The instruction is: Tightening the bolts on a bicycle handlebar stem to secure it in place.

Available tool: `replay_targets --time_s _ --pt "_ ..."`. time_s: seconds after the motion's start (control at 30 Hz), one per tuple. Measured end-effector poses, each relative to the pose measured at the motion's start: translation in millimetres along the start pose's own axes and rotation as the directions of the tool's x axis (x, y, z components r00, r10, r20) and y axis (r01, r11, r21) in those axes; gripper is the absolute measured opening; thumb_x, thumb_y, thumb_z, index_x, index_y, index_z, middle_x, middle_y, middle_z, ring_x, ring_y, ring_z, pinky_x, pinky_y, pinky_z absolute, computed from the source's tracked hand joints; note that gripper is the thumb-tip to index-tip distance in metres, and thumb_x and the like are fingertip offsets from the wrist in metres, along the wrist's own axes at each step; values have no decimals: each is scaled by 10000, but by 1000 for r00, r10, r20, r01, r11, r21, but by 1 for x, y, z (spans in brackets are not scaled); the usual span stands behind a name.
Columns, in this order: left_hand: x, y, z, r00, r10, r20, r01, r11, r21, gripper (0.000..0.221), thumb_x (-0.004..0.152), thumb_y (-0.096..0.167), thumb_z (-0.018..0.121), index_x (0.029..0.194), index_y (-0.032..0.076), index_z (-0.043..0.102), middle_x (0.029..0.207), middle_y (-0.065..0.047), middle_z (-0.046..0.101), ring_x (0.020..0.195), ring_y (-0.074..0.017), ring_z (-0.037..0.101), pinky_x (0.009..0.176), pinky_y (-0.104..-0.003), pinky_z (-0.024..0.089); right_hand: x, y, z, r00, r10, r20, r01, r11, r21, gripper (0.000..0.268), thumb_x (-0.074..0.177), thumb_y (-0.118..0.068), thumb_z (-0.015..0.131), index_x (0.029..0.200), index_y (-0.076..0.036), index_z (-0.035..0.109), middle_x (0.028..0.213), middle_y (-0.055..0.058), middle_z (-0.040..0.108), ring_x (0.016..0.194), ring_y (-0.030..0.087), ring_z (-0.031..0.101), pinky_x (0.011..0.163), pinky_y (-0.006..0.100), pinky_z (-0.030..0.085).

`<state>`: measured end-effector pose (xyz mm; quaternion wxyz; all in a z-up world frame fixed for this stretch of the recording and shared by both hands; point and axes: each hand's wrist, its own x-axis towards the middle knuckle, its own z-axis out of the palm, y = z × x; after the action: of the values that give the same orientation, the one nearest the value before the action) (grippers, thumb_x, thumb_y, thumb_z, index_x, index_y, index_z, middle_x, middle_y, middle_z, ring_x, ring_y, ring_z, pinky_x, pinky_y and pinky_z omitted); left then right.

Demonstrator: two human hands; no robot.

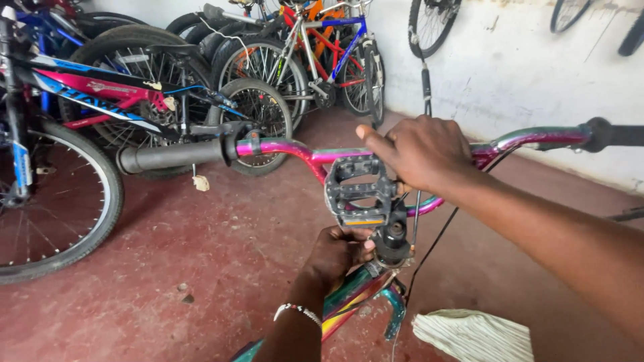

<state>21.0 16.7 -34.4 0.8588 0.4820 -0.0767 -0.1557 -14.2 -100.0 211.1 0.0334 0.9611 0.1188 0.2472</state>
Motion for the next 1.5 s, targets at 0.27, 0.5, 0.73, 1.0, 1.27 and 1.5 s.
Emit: replay_targets --time_s 0.27,0.5,0.73,1.0,1.27,1.5 --pt "-11 18 5 998 66 -11 -66 998 -5 222 846 -98 759 1067 -94 761 859 -168 613 746 -275 747 697 -358 702 -8 -12 -8 994 107 2 -107 991 -80 810 1130 -626 313 516 -166 573 389 48 509 436 242 623 676 411 516" --pt "-14 27 10 1000 11 11 -12 999 33 107 964 -73 624 1001 -41 719 841 -147 697 746 -220 644 693 -318 566 -5 -23 -14 961 270 50 -253 941 -224 877 1093 -717 129 519 -158 487 472 -26 399 424 175 460 462 346 397" --pt "-5 19 10 1000 -8 27 7 1000 12 118 970 -60 605 1005 -24 712 814 -124 679 727 -205 623 706 -315 547 -7 -31 -43 921 319 223 -320 947 -32 878 1086 -665 168 556 -89 565 572 112 638 604 313 676 804 494 536" --pt "11 3 1 997 65 49 -67 997 46 128 934 -16 640 1021 9 730 696 -123 643 570 -171 555 562 -308 462 1 -27 -59 893 374 249 -408 908 100 883 1076 -666 259 614 5 597 762 231 682 777 438 655 775 528 458" --pt "1 15 8 995 97 39 -100 993 64 76 933 -25 690 990 -17 740 765 -108 662 669 -192 590 666 -348 529 -1 -23 -60 919 318 232 -346 934 89 844 1093 -636 262 615 -35 611 739 183 715 761 408 682 807 528 482" --pt "-49 57 40 962 -72 265 30 987 159 641 647 -26 844 1246 110 660 1089 -138 782 1058 -273 707 986 -410 547 -1 -22 -52 873 418 249 -433 901 6 839 1089 -656 178 842 -60 715 943 215 717 958 436 661 864 544 458"
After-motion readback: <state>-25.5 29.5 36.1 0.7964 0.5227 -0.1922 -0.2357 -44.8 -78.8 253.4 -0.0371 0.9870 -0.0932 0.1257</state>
